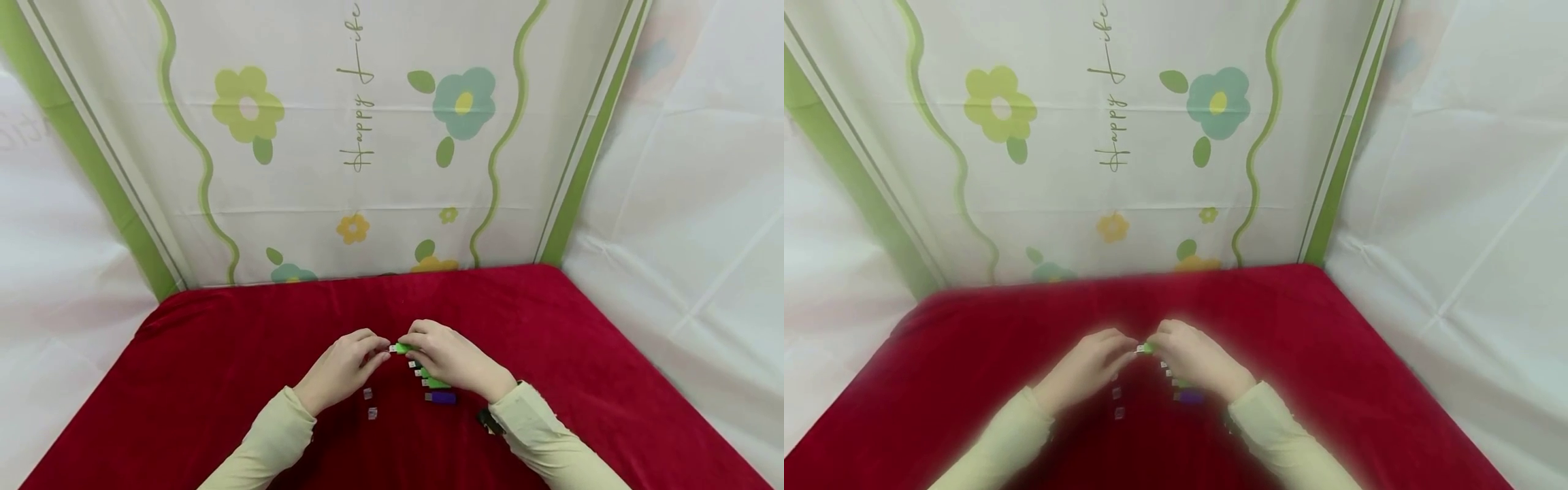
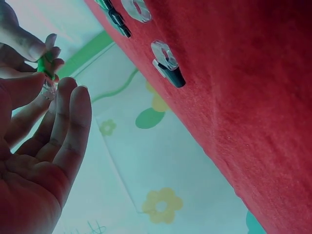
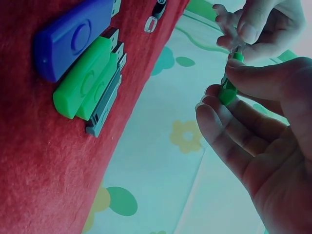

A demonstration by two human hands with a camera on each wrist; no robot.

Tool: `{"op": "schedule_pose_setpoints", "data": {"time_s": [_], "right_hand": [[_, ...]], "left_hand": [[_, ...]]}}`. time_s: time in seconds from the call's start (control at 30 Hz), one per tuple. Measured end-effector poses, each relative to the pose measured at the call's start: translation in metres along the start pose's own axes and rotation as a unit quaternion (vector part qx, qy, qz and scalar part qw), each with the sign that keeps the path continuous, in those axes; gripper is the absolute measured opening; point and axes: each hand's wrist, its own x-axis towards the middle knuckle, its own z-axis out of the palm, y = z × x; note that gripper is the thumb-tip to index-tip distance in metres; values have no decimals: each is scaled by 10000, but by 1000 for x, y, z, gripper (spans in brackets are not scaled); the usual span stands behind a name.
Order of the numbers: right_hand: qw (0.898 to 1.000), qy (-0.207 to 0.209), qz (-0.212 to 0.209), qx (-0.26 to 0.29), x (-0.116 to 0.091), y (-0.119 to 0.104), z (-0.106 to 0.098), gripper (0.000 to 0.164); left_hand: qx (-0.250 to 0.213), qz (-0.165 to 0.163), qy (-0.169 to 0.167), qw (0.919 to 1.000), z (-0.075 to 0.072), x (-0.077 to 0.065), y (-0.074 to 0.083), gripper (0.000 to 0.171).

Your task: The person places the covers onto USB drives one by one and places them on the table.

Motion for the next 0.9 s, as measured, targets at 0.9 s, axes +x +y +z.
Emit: {"op": "schedule_pose_setpoints", "data": {"time_s": [0.9], "right_hand": [[9999, -81, 27, 125, -3, -12, 0, 20]], "left_hand": [[334, -349, -63, 9988, 0, -6, 8, 19]]}}
